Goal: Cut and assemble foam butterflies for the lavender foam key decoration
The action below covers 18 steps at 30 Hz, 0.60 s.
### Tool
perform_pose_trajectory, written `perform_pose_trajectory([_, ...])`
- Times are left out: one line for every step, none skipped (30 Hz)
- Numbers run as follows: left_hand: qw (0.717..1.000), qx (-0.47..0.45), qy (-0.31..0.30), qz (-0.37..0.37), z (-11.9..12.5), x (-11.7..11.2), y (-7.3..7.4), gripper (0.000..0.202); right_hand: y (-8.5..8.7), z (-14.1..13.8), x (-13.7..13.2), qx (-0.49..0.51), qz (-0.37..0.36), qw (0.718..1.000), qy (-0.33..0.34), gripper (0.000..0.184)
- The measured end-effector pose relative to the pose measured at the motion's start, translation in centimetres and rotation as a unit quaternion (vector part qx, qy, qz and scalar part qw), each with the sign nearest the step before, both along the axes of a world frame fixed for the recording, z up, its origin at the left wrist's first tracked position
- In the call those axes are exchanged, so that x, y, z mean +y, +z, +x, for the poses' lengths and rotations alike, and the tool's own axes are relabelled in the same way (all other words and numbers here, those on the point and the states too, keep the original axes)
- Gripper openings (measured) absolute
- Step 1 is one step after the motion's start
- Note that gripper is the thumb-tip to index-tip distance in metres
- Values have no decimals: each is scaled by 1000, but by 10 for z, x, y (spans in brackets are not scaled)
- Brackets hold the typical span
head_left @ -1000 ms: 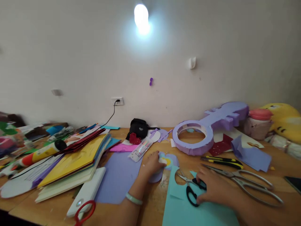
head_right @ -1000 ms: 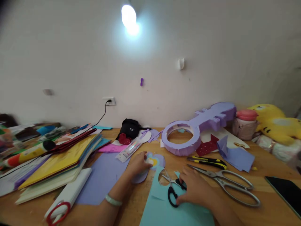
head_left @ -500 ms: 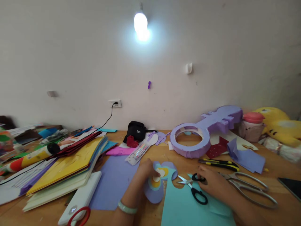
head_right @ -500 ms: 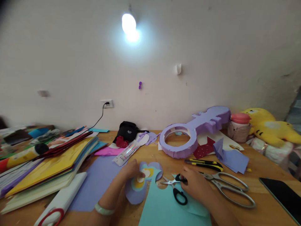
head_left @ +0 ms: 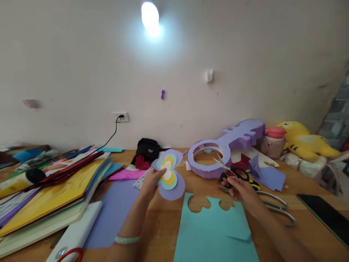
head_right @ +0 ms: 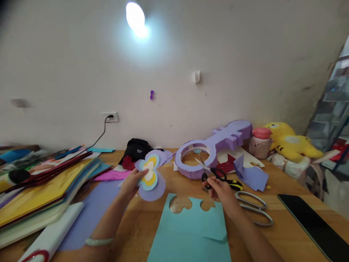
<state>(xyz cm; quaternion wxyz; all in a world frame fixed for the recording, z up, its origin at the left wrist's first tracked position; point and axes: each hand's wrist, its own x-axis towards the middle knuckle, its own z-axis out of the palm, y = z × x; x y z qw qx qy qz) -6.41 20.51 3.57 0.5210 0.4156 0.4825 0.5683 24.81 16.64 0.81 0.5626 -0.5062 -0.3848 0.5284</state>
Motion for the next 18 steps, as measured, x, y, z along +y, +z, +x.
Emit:
perform_pose_trajectory([997,-71,19,-11,8,-2,-1,20,0,-2,-1,43,-5,999,-8,35])
perform_pose_trajectory([992,-122,27,-30,17,-6,-3,20,-1,-5,-2,82,-9,997,-7,35])
perform_pose_trajectory([987,-147,24,-61,26,-10,-7,18,-3,-8,-3,113,-11,994,2,34])
perform_pose_trajectory([983,-158,14,-90,37,-15,-12,18,-5,-11,-4,136,-11,991,18,34])
perform_pose_trajectory([981,-163,-10,-108,47,-20,-18,20,-8,-15,-5,150,-9,988,36,35])
perform_pose_trajectory([979,-158,-45,-121,57,-25,-25,23,-12,-18,-6,158,-8,986,53,35])
perform_pose_trajectory([979,-151,-70,-117,66,-29,-32,26,-15,-22,-8,161,-8,985,69,37])
perform_pose_trajectory([981,-140,-90,-103,74,-33,-39,30,-18,-25,-10,159,-8,984,84,38])
perform_pose_trajectory([984,-126,-98,-83,81,-36,-45,32,-20,-29,-12,153,-9,983,100,39])
perform_pose_trajectory([987,-111,-100,-65,87,-37,-50,34,-22,-32,-14,143,-8,983,118,40])
perform_pose_trajectory([989,-97,-101,-50,92,-39,-54,35,-23,-35,-16,133,-4,982,136,44])
perform_pose_trajectory([990,-87,-101,-42,95,-39,-56,35,-25,-38,-18,123,5,981,151,49])
perform_pose_trajectory([990,-81,-106,-40,98,-40,-58,35,-26,-40,-19,114,18,981,156,56])
perform_pose_trajectory([989,-81,-114,-41,99,-41,-59,36,-27,-42,-20,108,28,982,154,61])
perform_pose_trajectory([988,-85,-123,-44,100,-42,-59,36,-28,-44,-20,105,35,984,142,64])
perform_pose_trajectory([985,-88,-137,-51,100,-44,-59,37,-29,-45,-20,103,39,986,128,63])
perform_pose_trajectory([982,-87,-158,-62,100,-46,-59,37,-30,-45,-19,101,38,988,114,60])
perform_pose_trajectory([976,-82,-187,-76,99,-49,-58,37,-31,-45,-18,98,33,989,102,55])
